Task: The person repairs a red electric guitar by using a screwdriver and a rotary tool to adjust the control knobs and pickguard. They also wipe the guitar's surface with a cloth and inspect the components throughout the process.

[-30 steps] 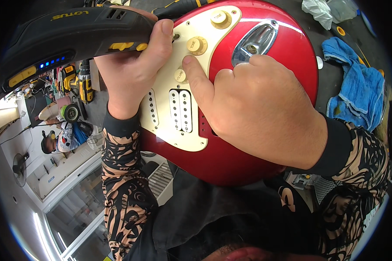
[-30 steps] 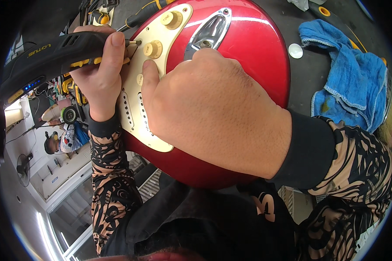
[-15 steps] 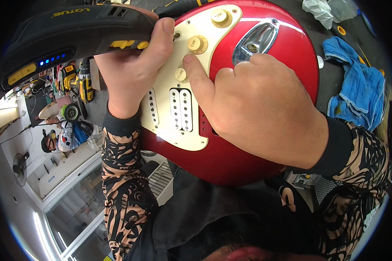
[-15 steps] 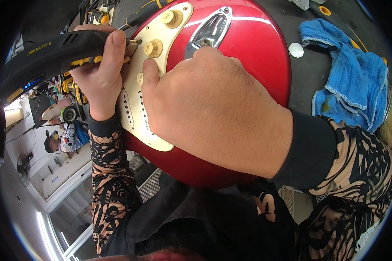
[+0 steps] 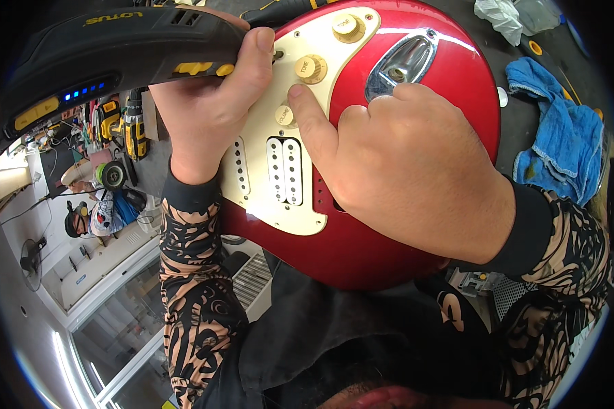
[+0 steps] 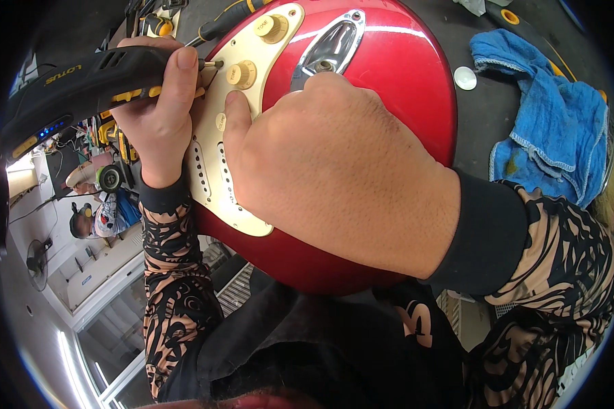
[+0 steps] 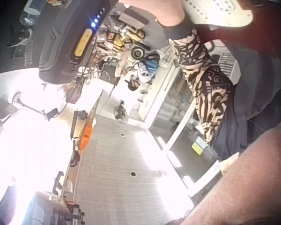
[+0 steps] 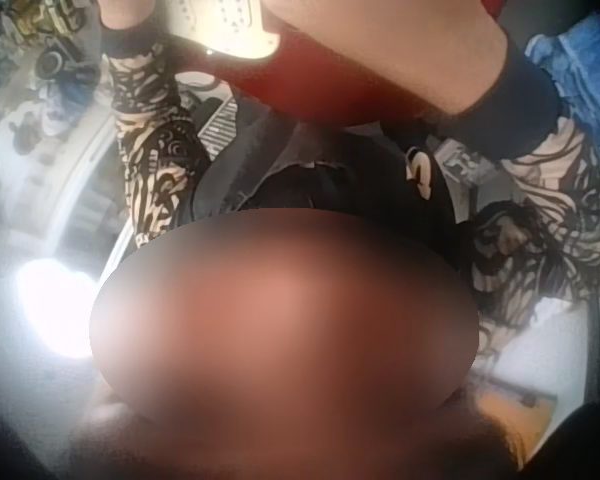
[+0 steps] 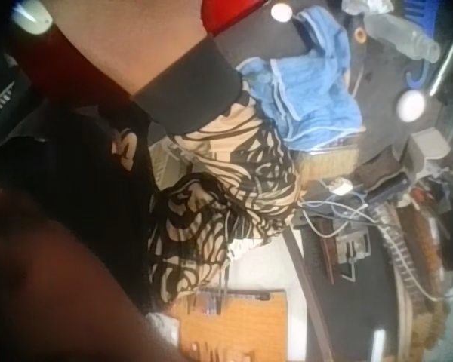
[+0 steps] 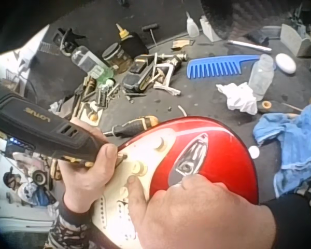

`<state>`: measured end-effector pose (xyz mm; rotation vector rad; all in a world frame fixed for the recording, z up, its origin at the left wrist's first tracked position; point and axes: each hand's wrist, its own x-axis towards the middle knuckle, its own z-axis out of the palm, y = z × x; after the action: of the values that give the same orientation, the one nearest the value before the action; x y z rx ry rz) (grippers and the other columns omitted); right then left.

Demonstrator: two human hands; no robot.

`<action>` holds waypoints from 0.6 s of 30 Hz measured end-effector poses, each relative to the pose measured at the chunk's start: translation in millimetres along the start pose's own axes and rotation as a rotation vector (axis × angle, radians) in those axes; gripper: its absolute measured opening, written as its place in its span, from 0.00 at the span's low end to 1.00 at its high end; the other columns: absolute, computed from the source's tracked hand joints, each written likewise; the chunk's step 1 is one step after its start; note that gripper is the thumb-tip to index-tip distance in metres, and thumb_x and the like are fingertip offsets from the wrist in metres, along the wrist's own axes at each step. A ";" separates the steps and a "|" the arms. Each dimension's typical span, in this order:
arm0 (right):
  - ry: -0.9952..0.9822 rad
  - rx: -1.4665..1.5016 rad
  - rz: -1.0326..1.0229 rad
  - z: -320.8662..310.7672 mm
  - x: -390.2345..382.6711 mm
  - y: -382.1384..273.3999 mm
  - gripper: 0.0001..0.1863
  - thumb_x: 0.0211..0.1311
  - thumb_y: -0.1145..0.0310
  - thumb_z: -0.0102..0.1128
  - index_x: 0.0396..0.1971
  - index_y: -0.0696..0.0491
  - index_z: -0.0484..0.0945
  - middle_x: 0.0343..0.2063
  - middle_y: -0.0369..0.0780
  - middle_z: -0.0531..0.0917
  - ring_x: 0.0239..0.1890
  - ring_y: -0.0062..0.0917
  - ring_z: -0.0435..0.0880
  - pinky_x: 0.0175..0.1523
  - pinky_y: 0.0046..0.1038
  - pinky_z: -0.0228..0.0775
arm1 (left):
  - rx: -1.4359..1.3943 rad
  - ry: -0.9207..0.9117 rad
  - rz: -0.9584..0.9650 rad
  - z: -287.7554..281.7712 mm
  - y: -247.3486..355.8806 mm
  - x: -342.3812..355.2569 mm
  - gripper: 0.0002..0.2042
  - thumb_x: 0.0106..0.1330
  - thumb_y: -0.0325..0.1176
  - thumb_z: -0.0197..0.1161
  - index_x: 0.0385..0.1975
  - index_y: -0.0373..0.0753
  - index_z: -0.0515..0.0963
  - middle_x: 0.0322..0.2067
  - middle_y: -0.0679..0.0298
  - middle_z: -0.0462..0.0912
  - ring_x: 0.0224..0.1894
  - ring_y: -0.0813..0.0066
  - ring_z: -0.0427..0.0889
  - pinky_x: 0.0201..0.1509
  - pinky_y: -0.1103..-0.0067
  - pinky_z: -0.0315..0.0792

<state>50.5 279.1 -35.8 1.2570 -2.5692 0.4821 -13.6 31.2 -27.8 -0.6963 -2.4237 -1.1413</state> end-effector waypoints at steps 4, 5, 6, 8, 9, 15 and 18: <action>0.003 0.007 0.011 0.6 -0.3 -0.1 0.25 0.64 0.71 0.65 0.61 0.61 0.86 0.18 0.33 0.77 0.22 0.23 0.81 0.33 0.28 0.73 | -0.068 0.027 -0.060 0.4 0.9 -0.9 0.06 0.72 0.24 0.76 0.38 0.32 0.83 0.36 0.65 0.86 0.31 0.84 0.80 0.36 0.84 0.74; 0.001 0.007 0.013 0.5 -0.4 -0.2 0.25 0.64 0.71 0.65 0.61 0.61 0.86 0.18 0.33 0.77 0.22 0.23 0.81 0.33 0.28 0.73 | -0.084 0.030 -0.081 1.1 3.0 -2.3 0.06 0.72 0.24 0.76 0.39 0.32 0.83 0.36 0.65 0.86 0.31 0.84 0.81 0.37 0.84 0.74; 0.004 0.005 0.012 0.7 -0.5 -0.4 0.25 0.64 0.71 0.65 0.61 0.61 0.86 0.18 0.33 0.77 0.22 0.23 0.81 0.33 0.28 0.73 | -0.100 0.034 -0.102 1.6 4.1 -3.1 0.06 0.72 0.24 0.75 0.39 0.32 0.83 0.36 0.65 0.86 0.31 0.84 0.81 0.37 0.84 0.75; 0.008 0.002 0.009 1.1 -0.6 -0.5 0.25 0.64 0.71 0.65 0.61 0.61 0.87 0.18 0.33 0.77 0.22 0.23 0.81 0.32 0.28 0.73 | -0.097 0.024 -0.104 1.1 3.9 -2.6 0.06 0.72 0.24 0.75 0.40 0.32 0.83 0.35 0.65 0.86 0.31 0.84 0.81 0.37 0.84 0.75; 0.009 0.001 0.008 1.3 -0.9 -0.5 0.24 0.64 0.71 0.65 0.61 0.61 0.87 0.18 0.33 0.77 0.22 0.23 0.81 0.32 0.28 0.73 | -0.095 0.019 -0.105 0.9 3.9 -2.5 0.06 0.72 0.24 0.75 0.40 0.32 0.83 0.35 0.66 0.86 0.31 0.84 0.81 0.37 0.84 0.75; 0.011 -0.001 0.015 2.2 -0.8 -0.7 0.25 0.64 0.71 0.65 0.61 0.61 0.87 0.18 0.33 0.76 0.22 0.23 0.81 0.32 0.28 0.72 | -0.028 -0.004 -0.024 -1.0 1.4 1.2 0.06 0.72 0.25 0.76 0.39 0.32 0.83 0.35 0.66 0.86 0.31 0.85 0.80 0.37 0.84 0.74; 0.011 -0.010 0.005 2.2 -1.2 -0.6 0.25 0.64 0.71 0.65 0.61 0.61 0.87 0.18 0.33 0.76 0.22 0.23 0.80 0.32 0.28 0.72 | -0.054 0.015 -0.104 -0.9 4.8 -1.9 0.06 0.71 0.25 0.76 0.38 0.32 0.84 0.36 0.66 0.86 0.31 0.84 0.79 0.37 0.84 0.73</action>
<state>51.6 278.7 -38.1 1.2410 -2.5634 0.4751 -9.2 32.6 -25.3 -0.5819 -2.4495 -1.2521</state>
